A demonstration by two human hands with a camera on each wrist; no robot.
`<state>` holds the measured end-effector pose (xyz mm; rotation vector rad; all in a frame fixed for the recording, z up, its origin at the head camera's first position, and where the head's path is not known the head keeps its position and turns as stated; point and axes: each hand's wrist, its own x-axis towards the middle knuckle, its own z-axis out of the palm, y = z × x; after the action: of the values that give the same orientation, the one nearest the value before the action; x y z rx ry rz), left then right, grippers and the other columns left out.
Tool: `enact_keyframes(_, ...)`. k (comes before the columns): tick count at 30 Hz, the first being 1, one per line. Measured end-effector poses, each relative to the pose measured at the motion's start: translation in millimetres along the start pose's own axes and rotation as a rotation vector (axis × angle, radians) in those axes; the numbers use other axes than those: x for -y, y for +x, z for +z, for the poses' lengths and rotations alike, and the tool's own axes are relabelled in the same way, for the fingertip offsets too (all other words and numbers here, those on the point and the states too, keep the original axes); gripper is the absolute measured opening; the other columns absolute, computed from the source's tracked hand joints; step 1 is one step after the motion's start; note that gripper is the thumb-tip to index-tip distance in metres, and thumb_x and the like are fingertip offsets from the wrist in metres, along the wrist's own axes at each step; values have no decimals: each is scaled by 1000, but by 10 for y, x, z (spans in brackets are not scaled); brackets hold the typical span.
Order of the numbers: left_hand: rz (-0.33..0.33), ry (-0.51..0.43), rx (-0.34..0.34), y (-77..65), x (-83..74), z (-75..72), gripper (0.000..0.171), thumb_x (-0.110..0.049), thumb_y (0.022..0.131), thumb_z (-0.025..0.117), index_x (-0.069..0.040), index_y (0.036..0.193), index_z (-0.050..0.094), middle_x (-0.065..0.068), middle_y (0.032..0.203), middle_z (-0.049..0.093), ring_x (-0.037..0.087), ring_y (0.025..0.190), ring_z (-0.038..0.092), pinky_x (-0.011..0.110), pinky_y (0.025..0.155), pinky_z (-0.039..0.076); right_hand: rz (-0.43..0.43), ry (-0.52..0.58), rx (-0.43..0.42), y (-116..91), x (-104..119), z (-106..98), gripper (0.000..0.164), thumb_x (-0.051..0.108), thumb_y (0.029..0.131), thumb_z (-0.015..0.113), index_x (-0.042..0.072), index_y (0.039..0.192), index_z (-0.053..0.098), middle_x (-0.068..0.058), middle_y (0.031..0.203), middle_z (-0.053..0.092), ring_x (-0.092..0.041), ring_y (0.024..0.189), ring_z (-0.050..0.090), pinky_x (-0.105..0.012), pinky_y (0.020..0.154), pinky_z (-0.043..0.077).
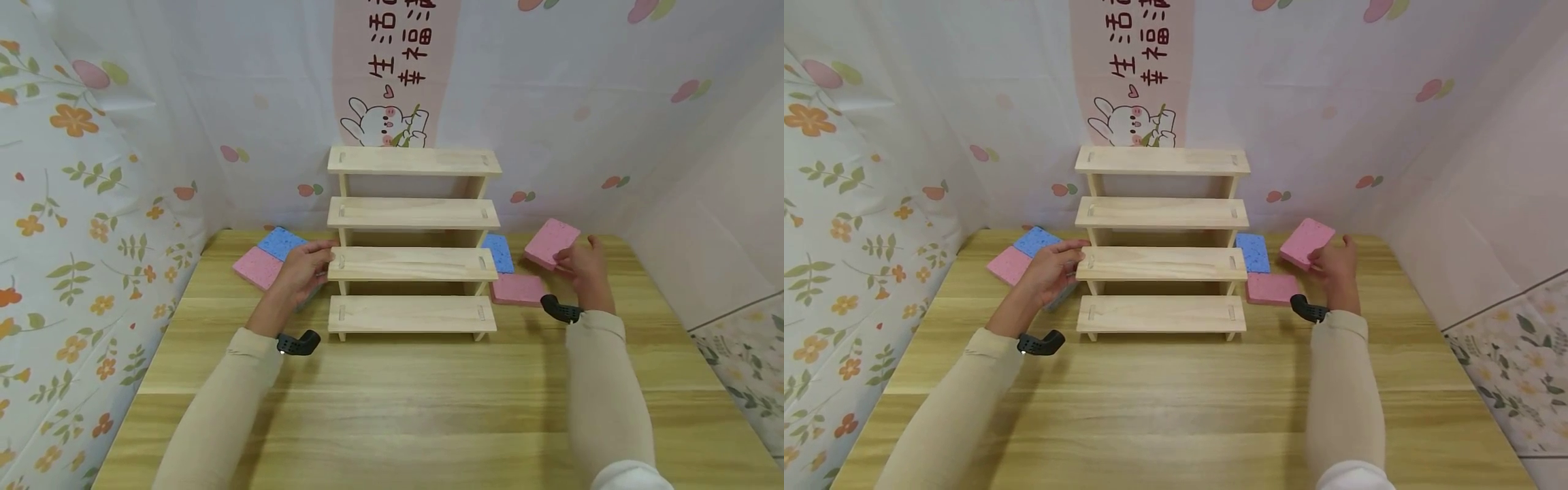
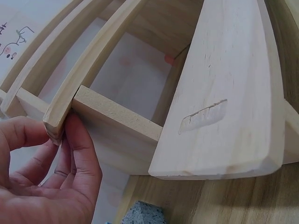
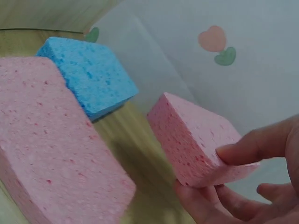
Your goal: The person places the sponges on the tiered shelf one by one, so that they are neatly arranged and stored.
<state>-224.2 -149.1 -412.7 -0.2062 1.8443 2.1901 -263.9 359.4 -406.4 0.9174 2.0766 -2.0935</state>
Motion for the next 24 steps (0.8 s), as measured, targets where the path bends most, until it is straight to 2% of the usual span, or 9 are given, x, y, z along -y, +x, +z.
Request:
enact_keyframes(3, 0, -1, -4, 3, -8, 3, 39, -7, 98, 52, 1, 136, 51, 10, 121, 55, 14, 89, 63, 25, 72, 55, -22, 10, 56, -43, 35, -22, 104, -5, 89, 57, 42, 153, -10, -12, 154, 15, -14, 91, 55, -29, 81, 56)
enact_keyframes(7, -1, -13, -5, 14, -3, 4, 38, -7, 97, 53, 1, 134, 52, 9, 119, 56, 15, 91, 62, 26, 72, 55, -59, 42, 161, -54, 47, -62, 107, -11, 90, 53, 45, 151, -15, -15, 151, 12, -13, 90, 57, -28, 76, 57)
enact_keyframes(10, -6, -19, -1, 19, -2, 1, 37, -7, 98, 53, 1, 134, 52, 9, 119, 56, 15, 92, 62, 26, 72, 55, -92, 32, 226, -52, 48, -91, 110, -14, 88, 52, 44, 151, -17, -14, 143, 19, -14, 90, 57, -29, 74, 57)
enact_keyframes(13, -9, -20, 2, 17, -7, 0, 38, -7, 98, 53, 1, 135, 52, 9, 120, 55, 15, 92, 62, 26, 72, 55, -121, 11, 260, -65, 50, -101, 108, -15, 87, 54, 41, 153, -11, -6, 132, 28, -16, 92, 54, -30, 73, 58)
enact_keyframes(16, -10, -17, 6, 12, -16, 0, 39, -7, 98, 52, 1, 136, 51, 10, 121, 54, 14, 92, 62, 26, 71, 55, -138, 28, 281, -104, 58, -98, 103, -14, 86, 57, 38, 154, 0, 1, 124, 34, -18, 96, 50, -30, 72, 58)
enact_keyframes(19, -11, -20, 9, 5, -18, -2, 39, -7, 98, 52, 1, 136, 50, 9, 121, 54, 14, 91, 62, 26, 71, 55, -167, 41, 291, -166, 76, -91, 92, -11, 88, 58, 33, 153, 9, 4, 121, 38, -19, 98, 52, -31, 73, 58)
enact_keyframes(24, -12, -22, 6, 1, -5, -9, 38, -8, 98, 53, 0, 135, 51, 8, 120, 55, 14, 92, 62, 26, 71, 55, -222, 98, 292, -274, 127, -79, 62, 0, 97, 49, 21, 148, 19, 2, 123, 41, -19, 94, 58, -33, 73, 58)
